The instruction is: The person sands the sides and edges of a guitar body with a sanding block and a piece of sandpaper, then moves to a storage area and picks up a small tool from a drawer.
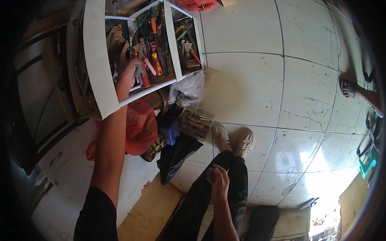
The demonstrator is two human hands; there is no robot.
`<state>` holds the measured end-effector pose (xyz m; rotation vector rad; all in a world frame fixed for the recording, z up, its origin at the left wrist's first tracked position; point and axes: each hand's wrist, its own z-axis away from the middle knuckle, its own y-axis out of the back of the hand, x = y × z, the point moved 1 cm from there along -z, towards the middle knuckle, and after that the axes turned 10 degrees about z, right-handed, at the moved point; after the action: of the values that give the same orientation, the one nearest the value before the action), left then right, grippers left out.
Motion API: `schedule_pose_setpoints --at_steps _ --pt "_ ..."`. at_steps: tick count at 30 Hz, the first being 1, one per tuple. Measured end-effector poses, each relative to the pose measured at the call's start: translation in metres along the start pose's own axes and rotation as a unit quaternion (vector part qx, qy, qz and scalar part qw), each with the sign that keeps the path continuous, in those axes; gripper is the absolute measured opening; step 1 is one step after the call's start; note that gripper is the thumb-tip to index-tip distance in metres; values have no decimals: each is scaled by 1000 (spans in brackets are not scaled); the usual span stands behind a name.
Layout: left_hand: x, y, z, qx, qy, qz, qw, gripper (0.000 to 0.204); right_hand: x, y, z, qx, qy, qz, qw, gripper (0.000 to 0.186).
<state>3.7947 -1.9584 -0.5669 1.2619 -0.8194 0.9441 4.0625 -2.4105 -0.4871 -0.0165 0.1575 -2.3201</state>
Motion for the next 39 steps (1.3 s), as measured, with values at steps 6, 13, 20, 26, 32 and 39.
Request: schedule_pose_setpoints --at_steps 6,13,20,26,32,39 --pt "21 -53 16 24 -20 -162 986 73 -10 9 4 5 23 -1 1000 31" --pt "-9 -40 101 67 -92 -206 972 54 15 15 1 -9 33 24 999 33" --pt "95 -68 172 3 -64 -134 989 33 -8 63 30 -40 174 71 981 31" --pt "113 -31 288 -222 179 -190 939 50 27 96 65 -7 94 -49 994 24" --pt "113 13 413 -198 320 -161 912 60 -8 110 108 26 113 -22 993 28" --pt "89 50 512 -164 491 -125 846 48 -79 123 150 95 126 132 979 35"
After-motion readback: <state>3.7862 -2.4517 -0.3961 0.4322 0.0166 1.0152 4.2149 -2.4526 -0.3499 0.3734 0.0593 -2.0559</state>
